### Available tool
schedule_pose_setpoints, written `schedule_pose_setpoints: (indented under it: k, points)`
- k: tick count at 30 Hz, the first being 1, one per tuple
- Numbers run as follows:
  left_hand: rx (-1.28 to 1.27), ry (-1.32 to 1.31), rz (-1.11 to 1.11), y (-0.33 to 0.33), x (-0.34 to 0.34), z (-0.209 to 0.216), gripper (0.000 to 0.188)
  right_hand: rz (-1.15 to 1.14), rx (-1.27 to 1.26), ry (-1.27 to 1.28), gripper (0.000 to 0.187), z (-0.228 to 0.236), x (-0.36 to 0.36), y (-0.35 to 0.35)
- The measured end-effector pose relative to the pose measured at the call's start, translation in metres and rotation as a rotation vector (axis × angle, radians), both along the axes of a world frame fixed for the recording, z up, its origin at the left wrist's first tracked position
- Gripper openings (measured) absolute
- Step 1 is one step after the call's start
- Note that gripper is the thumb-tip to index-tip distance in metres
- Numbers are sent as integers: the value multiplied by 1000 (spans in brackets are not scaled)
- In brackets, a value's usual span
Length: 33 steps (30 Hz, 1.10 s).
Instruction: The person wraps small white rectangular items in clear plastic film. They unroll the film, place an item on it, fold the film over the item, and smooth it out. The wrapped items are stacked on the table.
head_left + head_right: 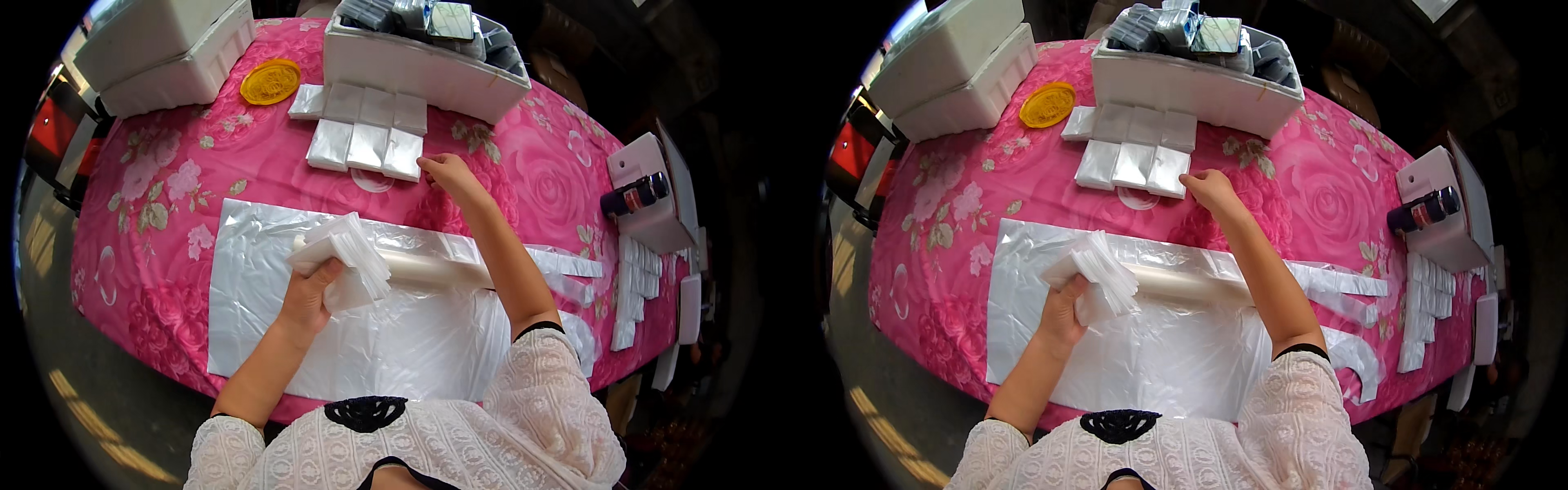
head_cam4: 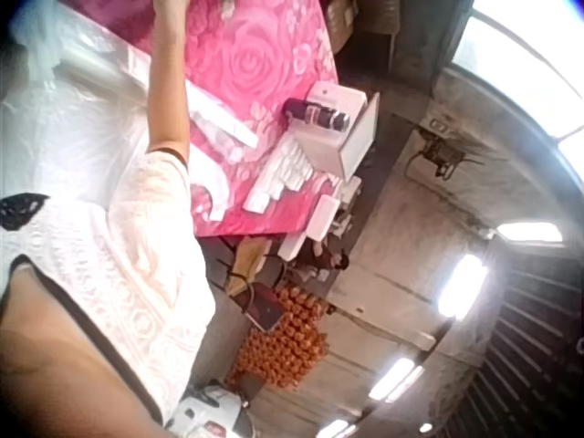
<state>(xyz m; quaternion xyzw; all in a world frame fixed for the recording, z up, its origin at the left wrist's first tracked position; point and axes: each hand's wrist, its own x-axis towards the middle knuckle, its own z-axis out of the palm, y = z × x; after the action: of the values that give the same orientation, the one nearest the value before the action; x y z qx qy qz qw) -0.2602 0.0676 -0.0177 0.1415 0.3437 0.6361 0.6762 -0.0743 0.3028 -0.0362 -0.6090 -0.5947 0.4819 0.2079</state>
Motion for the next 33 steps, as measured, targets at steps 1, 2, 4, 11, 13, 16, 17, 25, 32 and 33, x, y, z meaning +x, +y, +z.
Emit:
schedule_pose_setpoints:
  k: [1, 2, 4, 11, 13, 16, 17, 25, 32, 33]
  points:
    - [15, -10, -7, -1, -1, 0, 42, -22, -142, 30, 35, 0, 0, 7]
    - [29, -21, -15, -2, -1, 0, 39, -35, -180, 81, 33, 0, -1, 12]
    - [36, -29, -28, -5, -1, -1, 35, -58, -266, 180, 29, 10, -8, 13]
    - [104, 82, -88, -6, -1, -4, 34, -32, -275, 68, 27, -1, -16, 23]
    - [175, 183, -118, -8, -3, 0, 34, -19, -192, 108, 27, 5, -15, 12]
    - [342, 458, -153, -8, -3, 12, 34, 19, -9, 368, 27, 19, -15, -22]
    - [411, 595, -150, -7, -4, 11, 33, 77, -15, 398, 25, 27, -16, -38]
    - [502, 976, -196, -6, -1, 26, 23, 510, 468, 243, 17, 92, -22, -141]
    - [359, 756, -87, -13, -3, 30, 24, 942, 36, 471, 28, 81, -16, -101]
    - [360, 750, -24, -13, -4, 30, 24, 795, -164, 563, 34, 78, -19, -84]
